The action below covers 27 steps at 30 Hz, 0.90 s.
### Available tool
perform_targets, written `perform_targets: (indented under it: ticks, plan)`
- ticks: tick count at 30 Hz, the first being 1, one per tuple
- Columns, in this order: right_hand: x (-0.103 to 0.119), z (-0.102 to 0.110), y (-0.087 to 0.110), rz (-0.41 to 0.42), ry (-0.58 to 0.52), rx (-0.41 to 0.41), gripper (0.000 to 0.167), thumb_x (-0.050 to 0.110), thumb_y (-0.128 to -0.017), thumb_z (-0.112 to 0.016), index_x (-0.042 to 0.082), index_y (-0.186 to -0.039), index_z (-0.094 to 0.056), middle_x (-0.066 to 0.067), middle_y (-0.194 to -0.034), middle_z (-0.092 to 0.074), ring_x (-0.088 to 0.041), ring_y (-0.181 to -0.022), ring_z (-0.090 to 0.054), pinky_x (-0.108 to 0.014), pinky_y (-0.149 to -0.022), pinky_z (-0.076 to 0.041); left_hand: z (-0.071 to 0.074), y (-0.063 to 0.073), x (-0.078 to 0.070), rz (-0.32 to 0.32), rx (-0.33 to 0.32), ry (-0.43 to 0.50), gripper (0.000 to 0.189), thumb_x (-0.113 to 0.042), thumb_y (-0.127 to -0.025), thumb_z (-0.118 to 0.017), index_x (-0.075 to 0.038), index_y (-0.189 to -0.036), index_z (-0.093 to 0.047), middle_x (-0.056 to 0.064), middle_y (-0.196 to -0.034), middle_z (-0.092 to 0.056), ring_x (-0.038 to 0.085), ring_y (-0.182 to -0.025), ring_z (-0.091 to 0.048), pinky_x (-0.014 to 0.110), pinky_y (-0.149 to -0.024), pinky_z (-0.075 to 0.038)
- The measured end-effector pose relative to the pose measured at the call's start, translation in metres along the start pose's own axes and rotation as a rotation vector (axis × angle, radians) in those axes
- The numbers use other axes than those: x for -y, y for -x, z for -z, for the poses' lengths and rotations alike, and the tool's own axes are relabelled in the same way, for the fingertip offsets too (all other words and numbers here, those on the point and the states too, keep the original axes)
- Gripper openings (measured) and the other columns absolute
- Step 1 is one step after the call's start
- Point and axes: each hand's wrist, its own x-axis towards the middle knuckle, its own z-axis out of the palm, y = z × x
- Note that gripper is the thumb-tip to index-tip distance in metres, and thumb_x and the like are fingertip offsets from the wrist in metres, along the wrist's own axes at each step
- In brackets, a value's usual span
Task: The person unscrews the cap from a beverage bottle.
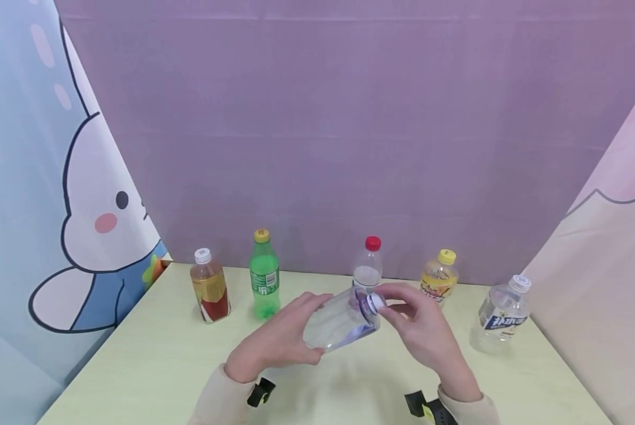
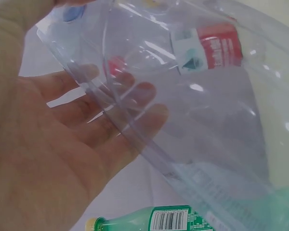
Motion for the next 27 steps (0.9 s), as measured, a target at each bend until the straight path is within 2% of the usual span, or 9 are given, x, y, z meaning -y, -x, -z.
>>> perform_targets:
  ticks: [3, 7, 9, 11, 14, 19, 22, 27]
  plan:
    - [-0.0017, 0.0000, 0.0000, 0.030, 0.005, -0.002, 0.032, -0.007, -0.088, -0.073, 0.006, -0.117, -0.072, -0.005, -0.119, -0.070, -0.018, -0.107, -0.066, -0.030, -0.086, -0.058, 0.0007, 0.0001, -0.0001, 0.000, 0.002, -0.003, 0.093, -0.019, -0.070, -0.084, -0.013, -0.153, -0.042, 0.002, -0.130, -0.057, 0.015, -0.109, -0.054, 0.039, -0.092, -0.051]
    - [-0.0027, -0.0016, 0.0001, 0.052, 0.018, -0.054, 0.020, -0.001, -0.089, -0.075, 0.010, -0.105, -0.075, 0.000, -0.112, -0.072, -0.010, -0.103, -0.065, -0.025, -0.084, -0.056, 0.0008, 0.0000, -0.0008, -0.002, 0.014, -0.004, 0.091, -0.020, -0.071, -0.084, -0.013, -0.153, -0.043, 0.000, -0.130, -0.056, 0.015, -0.109, -0.054, 0.039, -0.092, -0.051]
    - [-0.0030, -0.0025, 0.0001, 0.070, 0.029, -0.084, 0.019, -0.002, -0.088, -0.075, 0.010, -0.103, -0.076, 0.000, -0.110, -0.072, -0.010, -0.101, -0.065, -0.023, -0.084, -0.055, 0.0005, -0.0001, -0.0016, -0.001, 0.019, 0.000, 0.091, -0.022, -0.072, -0.083, -0.014, -0.153, -0.043, 0.000, -0.130, -0.056, 0.014, -0.109, -0.053, 0.039, -0.092, -0.050]
    - [-0.0031, -0.0028, 0.0002, 0.078, 0.023, -0.096, 0.023, -0.005, -0.087, -0.075, 0.005, -0.107, -0.074, -0.003, -0.111, -0.072, -0.013, -0.100, -0.066, -0.021, -0.085, -0.055, 0.0007, 0.0001, -0.0027, 0.001, 0.020, 0.005, 0.091, -0.023, -0.072, -0.083, -0.014, -0.153, -0.043, -0.001, -0.131, -0.056, 0.014, -0.110, -0.053, 0.039, -0.093, -0.050]
    - [-0.0028, -0.0022, 0.0002, 0.051, 0.011, -0.085, 0.031, -0.005, -0.086, -0.076, -0.001, -0.117, -0.071, -0.008, -0.115, -0.070, -0.018, -0.100, -0.069, -0.022, -0.088, -0.055, 0.0011, 0.0003, -0.0041, 0.012, 0.018, 0.012, 0.091, -0.023, -0.073, -0.083, -0.016, -0.154, -0.042, -0.002, -0.131, -0.055, 0.013, -0.111, -0.052, 0.039, -0.093, -0.050]
    - [-0.0028, -0.0002, -0.0005, -0.019, 0.054, -0.035, 0.033, 0.002, -0.089, -0.076, 0.002, -0.121, -0.071, -0.006, -0.119, -0.069, -0.021, -0.103, -0.068, -0.025, -0.088, -0.056, 0.0025, 0.0009, -0.0046, 0.017, 0.010, 0.009, 0.090, -0.024, -0.073, -0.083, -0.016, -0.153, -0.043, -0.002, -0.131, -0.055, 0.014, -0.110, -0.052, 0.039, -0.093, -0.050]
    - [-0.0030, 0.0005, 0.0001, 0.004, 0.078, -0.012, 0.032, 0.000, -0.089, -0.075, 0.006, -0.120, -0.073, -0.003, -0.121, -0.068, -0.018, -0.105, -0.066, -0.028, -0.087, -0.056, 0.0033, 0.0013, -0.0040, 0.008, -0.001, 0.009, 0.090, -0.023, -0.072, -0.083, -0.016, -0.152, -0.044, -0.002, -0.130, -0.056, 0.014, -0.110, -0.053, 0.039, -0.093, -0.050]
    - [-0.0027, 0.0009, 0.0004, 0.062, 0.042, -0.008, 0.025, 0.000, -0.090, -0.074, 0.009, -0.114, -0.075, -0.002, -0.122, -0.069, -0.011, -0.112, -0.062, -0.026, -0.087, -0.056, 0.0035, 0.0011, -0.0029, 0.008, 0.006, 0.021, 0.089, -0.023, -0.073, -0.084, -0.017, -0.152, -0.044, -0.003, -0.130, -0.056, 0.014, -0.110, -0.053, 0.040, -0.093, -0.050]
